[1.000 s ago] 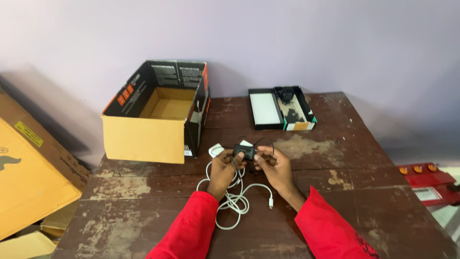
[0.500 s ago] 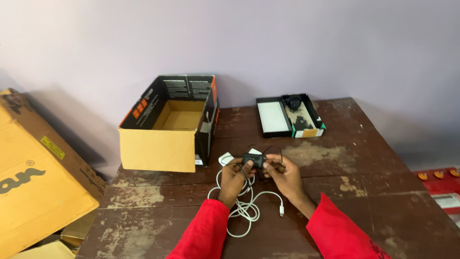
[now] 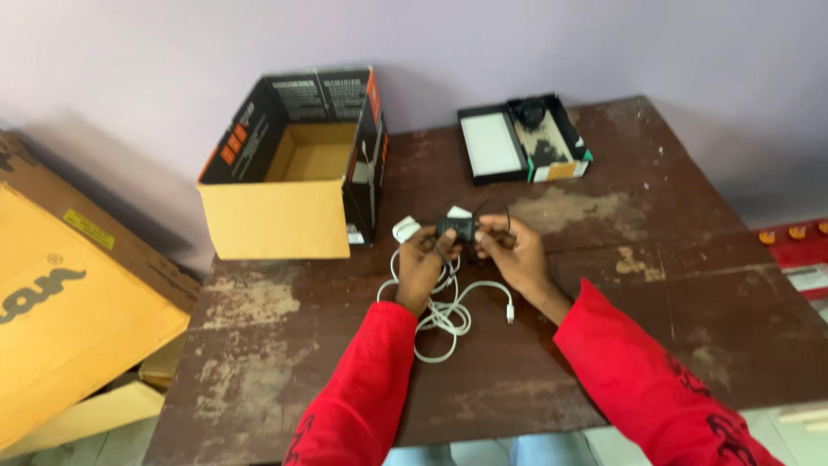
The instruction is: The person unpacks a box containing power adapters and cables, then untangles and organizes them on a wooden table. They handle a black adapter and a white USB cable, separating and arranging the items.
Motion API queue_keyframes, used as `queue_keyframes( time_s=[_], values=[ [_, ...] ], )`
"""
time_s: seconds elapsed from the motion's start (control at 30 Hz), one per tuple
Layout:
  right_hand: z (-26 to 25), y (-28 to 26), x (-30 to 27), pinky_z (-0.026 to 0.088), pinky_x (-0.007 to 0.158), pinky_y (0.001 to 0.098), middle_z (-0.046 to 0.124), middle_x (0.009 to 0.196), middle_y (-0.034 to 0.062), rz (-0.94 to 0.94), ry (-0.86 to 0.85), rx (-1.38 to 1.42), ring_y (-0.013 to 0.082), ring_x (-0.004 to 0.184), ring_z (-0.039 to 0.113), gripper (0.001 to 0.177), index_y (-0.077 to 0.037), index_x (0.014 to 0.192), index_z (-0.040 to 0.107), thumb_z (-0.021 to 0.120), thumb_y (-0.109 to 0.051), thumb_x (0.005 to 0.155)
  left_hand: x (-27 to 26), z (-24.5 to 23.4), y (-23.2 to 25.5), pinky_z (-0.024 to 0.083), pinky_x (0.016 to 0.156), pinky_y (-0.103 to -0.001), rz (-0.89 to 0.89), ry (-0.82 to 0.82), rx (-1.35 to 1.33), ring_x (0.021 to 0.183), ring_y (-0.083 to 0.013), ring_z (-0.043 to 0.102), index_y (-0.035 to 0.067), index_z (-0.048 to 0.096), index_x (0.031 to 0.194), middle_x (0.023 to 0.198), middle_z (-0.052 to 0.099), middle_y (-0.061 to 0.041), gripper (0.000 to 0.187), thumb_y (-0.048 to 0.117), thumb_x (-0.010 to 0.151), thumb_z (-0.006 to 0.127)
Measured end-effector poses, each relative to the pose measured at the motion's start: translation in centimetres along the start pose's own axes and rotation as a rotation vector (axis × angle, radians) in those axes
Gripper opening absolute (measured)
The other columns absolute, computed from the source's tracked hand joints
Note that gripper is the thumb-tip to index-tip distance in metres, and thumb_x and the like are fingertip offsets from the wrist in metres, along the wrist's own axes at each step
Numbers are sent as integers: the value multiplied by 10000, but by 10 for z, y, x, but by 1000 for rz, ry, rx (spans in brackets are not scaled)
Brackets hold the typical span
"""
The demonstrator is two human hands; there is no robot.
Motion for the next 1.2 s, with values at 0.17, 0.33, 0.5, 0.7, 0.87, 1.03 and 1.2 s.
queue_keyframes(
  time_s=[0.17, 0.33, 0.5, 0.7, 0.87, 1.03, 1.2],
  values=[
    [1, -6, -1, 637, 741, 255, 715, 1018, 66, 4, -16, -17, 111, 867, 710, 280, 29, 1234, 637, 689, -9, 961, 0, 0, 2, 610, 719, -249, 2, 2, 22, 818, -160, 747, -102, 663, 1133, 951, 766, -140, 345, 194, 962, 712],
    [2, -13, -1, 635, 748, 254, 714, 1031, 75, -19, -24, -28, 117, 877, 714, 278, 32, 1237, 634, 685, 4, 965, -1, 4, 2, 614, 723, -257, 1, -5, -7, 823, -158, 747, -110, 652, 1140, 954, 758, -133, 346, 181, 961, 707],
    [3, -13, -2, 640, 750, 257, 713, 1034, 85, -17, -22, -55, 124, 876, 715, 273, 32, 1238, 633, 684, 15, 970, -3, 1, 4, 611, 727, -253, 0, 3, 29, 825, -163, 747, -110, 642, 1153, 950, 759, -142, 347, 179, 970, 701],
    [3, -17, -2, 645, 758, 256, 711, 1042, 89, -4, -24, -73, 123, 885, 721, 277, 27, 1240, 630, 679, 18, 968, -4, 2, 7, 620, 729, -260, -22, 7, 27, 830, -171, 752, -102, 644, 1124, 947, 756, -145, 314, 167, 970, 696],
    [3, -15, -1, 645, 755, 252, 707, 1051, 89, -29, -27, -68, 123, 892, 722, 273, 26, 1237, 630, 682, 12, 970, -5, 2, 10, 621, 733, -258, -13, 13, 40, 834, -173, 754, -100, 647, 1128, 949, 757, -152, 314, 168, 972, 696],
    [1, -18, 0, 636, 736, 243, 717, 1038, 80, -39, 0, -48, 112, 873, 722, 258, 27, 1229, 639, 690, -28, 982, 0, -5, 5, 608, 718, -249, 2, 46, 40, 821, -163, 750, -91, 646, 1140, 936, 762, -150, 318, 167, 966, 706],
    [-2, -24, -1, 564, 635, 215, 720, 975, 73, -32, 60, -110, 92, 796, 687, 254, 26, 1208, 661, 714, -83, 985, 3, -13, 6, 519, 724, -253, 170, 106, 16, 813, -126, 622, -95, 690, 1196, 967, 712, -106, 332, 184, 1017, 716]
  ],
)
Point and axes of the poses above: each hand's wrist, its own x-axis towards the middle knuckle, its own z-axis out of the palm, y = z × x, the point moved 5 cm from there along x, towards the middle knuckle
